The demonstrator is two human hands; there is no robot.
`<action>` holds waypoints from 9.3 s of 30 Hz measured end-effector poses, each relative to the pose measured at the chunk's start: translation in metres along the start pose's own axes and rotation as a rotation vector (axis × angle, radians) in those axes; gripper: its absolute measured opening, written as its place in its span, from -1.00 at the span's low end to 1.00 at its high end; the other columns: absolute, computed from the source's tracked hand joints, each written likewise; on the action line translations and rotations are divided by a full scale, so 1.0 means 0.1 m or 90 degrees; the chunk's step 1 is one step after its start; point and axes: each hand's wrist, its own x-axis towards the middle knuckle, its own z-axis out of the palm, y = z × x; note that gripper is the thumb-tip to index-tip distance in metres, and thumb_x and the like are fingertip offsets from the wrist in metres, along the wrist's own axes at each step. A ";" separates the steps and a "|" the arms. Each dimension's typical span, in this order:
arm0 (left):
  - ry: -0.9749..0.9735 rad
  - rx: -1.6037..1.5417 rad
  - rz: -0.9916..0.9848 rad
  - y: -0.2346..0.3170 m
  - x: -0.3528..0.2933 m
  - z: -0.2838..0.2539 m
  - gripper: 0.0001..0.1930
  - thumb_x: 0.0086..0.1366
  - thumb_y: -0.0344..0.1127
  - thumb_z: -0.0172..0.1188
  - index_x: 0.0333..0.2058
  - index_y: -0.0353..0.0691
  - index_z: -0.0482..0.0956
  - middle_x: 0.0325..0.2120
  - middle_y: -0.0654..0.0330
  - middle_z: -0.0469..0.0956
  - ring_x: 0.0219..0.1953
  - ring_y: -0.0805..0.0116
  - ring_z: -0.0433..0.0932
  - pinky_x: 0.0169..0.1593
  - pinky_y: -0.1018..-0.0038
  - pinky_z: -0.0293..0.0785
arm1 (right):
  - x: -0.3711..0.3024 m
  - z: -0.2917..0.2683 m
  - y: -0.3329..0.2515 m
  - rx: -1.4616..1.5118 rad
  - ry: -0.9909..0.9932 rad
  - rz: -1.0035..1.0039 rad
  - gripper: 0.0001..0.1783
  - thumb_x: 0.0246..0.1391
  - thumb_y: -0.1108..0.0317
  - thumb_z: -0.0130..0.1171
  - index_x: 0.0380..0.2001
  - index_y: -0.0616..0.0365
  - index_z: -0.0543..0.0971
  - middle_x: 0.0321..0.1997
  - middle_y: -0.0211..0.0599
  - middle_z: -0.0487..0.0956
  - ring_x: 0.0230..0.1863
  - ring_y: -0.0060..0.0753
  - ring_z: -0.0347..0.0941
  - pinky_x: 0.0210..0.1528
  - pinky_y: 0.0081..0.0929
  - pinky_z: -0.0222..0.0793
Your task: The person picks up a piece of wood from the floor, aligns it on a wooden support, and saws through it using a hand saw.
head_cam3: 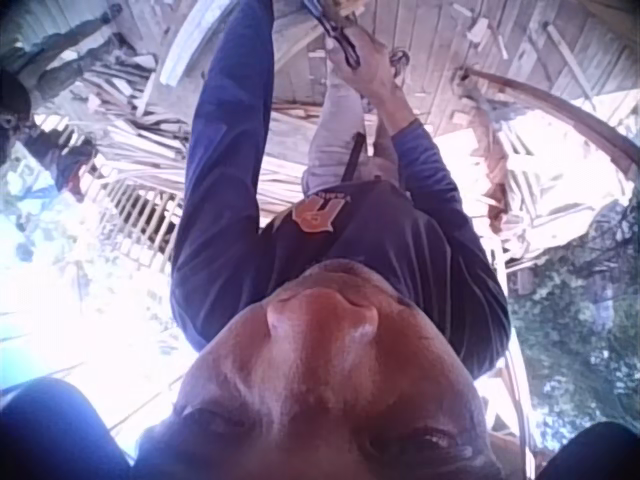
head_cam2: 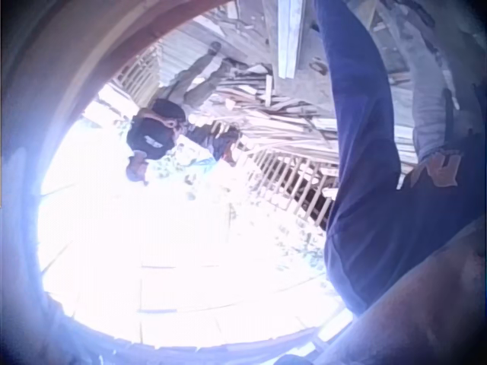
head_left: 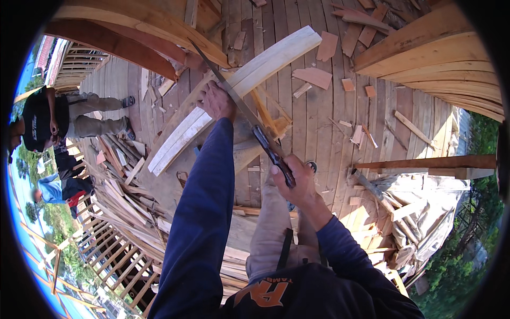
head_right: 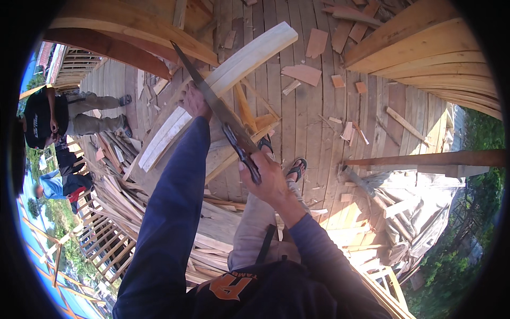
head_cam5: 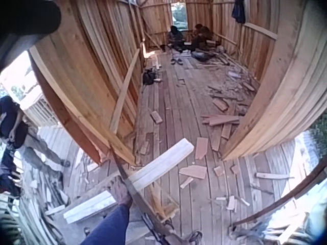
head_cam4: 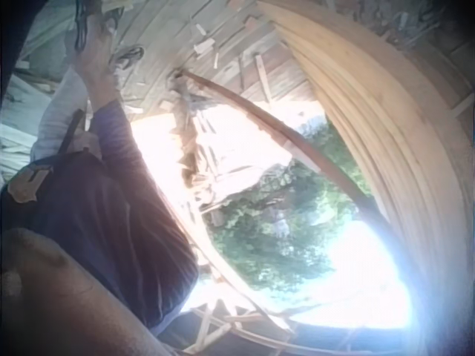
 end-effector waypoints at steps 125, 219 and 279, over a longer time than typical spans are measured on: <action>-0.303 -0.066 0.504 -0.74 0.36 -0.60 -0.37 0.02 0.01 0.24 -0.04 -0.36 0.39 -0.17 0.08 0.40 -0.03 0.18 0.37 -0.01 0.25 0.27 | 0.64 0.02 -2.16 -0.238 -0.116 0.312 -0.50 0.18 0.29 0.03 0.18 0.20 0.36 -0.33 0.03 0.61 -0.41 -0.08 0.63 -0.35 -0.32 0.52; -0.357 -0.046 0.524 -0.77 0.40 -0.56 -0.32 0.06 0.02 0.23 0.05 -0.34 0.35 -0.06 0.09 0.39 0.04 0.20 0.34 0.03 0.26 0.25 | 1.04 0.05 -2.62 -0.312 -0.138 0.334 -0.59 0.20 0.35 0.01 0.06 0.38 0.46 -0.17 -0.01 0.63 -0.15 -0.40 0.57 -0.09 -0.49 0.43; -0.523 -0.003 0.454 -0.51 0.47 -0.69 -0.19 0.12 0.05 0.21 0.20 -0.41 0.18 0.17 -0.07 0.25 0.23 0.05 0.21 0.29 0.06 0.03 | 1.45 -0.04 -2.36 -0.257 -0.156 0.322 -0.54 0.19 0.34 0.04 0.12 0.35 0.42 -0.36 -0.13 0.62 -0.40 -0.57 0.50 -0.30 -0.55 0.43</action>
